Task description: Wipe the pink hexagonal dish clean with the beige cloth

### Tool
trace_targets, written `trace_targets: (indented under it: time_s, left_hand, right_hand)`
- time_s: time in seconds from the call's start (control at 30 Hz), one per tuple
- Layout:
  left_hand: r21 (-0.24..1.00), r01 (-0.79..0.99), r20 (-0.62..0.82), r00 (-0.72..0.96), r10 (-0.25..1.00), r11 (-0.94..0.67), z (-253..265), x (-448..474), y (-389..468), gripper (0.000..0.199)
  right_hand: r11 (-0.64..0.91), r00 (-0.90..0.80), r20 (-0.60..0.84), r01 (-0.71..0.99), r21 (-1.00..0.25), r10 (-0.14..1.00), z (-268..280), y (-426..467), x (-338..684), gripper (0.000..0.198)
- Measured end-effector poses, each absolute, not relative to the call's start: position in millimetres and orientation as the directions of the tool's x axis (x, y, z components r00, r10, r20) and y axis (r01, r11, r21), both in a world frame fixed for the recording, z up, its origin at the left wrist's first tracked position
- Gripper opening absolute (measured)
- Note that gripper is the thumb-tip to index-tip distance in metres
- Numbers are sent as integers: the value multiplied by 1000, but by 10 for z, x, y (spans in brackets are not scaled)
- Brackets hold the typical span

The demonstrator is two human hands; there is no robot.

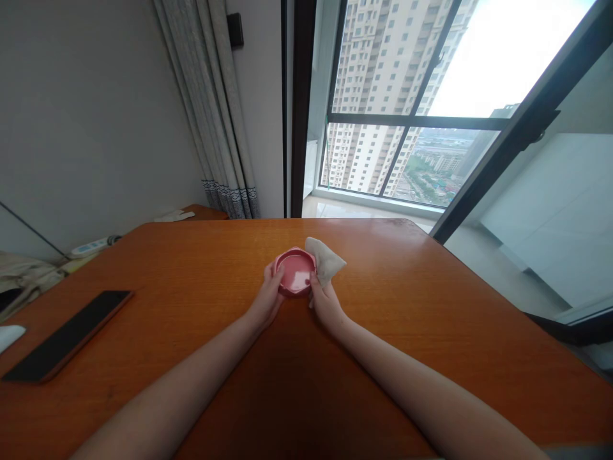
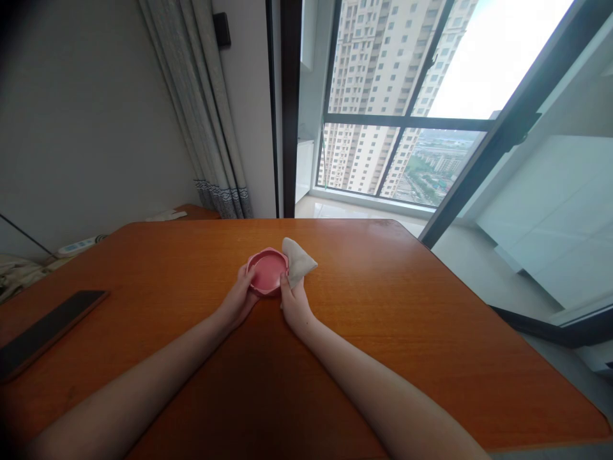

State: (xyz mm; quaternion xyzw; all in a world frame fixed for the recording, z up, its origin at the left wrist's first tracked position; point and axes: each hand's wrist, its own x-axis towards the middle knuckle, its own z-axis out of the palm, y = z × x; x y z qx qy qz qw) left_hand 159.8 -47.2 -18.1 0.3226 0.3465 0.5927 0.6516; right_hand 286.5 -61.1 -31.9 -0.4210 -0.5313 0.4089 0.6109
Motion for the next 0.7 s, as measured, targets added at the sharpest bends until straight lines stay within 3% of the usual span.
trace_targets:
  time_s: [0.17,0.37,0.43,0.6,0.7]
  left_hand:
    - [880,-438,-150,115,982,186,-193,1590,-480,40]
    - [883,-469,-10,-62,998,-20,-248,1591,-448,35]
    - [879,-474,25,-41,999,-41,-226,1584,-454,38]
    - [918,-381,-50,160,986,109,-130,1588,-521,46]
    - [911,-393,-84,121,989,126,-129,1602,-532,43]
  right_hand:
    - [328,85,328,14,-944,941,-283,-525,3020,49]
    - [409,25,414,105,-906,910,-324,-603,2926,52]
    - [432,44,440,126,-893,897,-328,-626,2914,52]
    - [427,104,436,96,-899,894,-300,-561,3036,47]
    - [453,63,460,101,-886,886,-293,-544,3048,46]
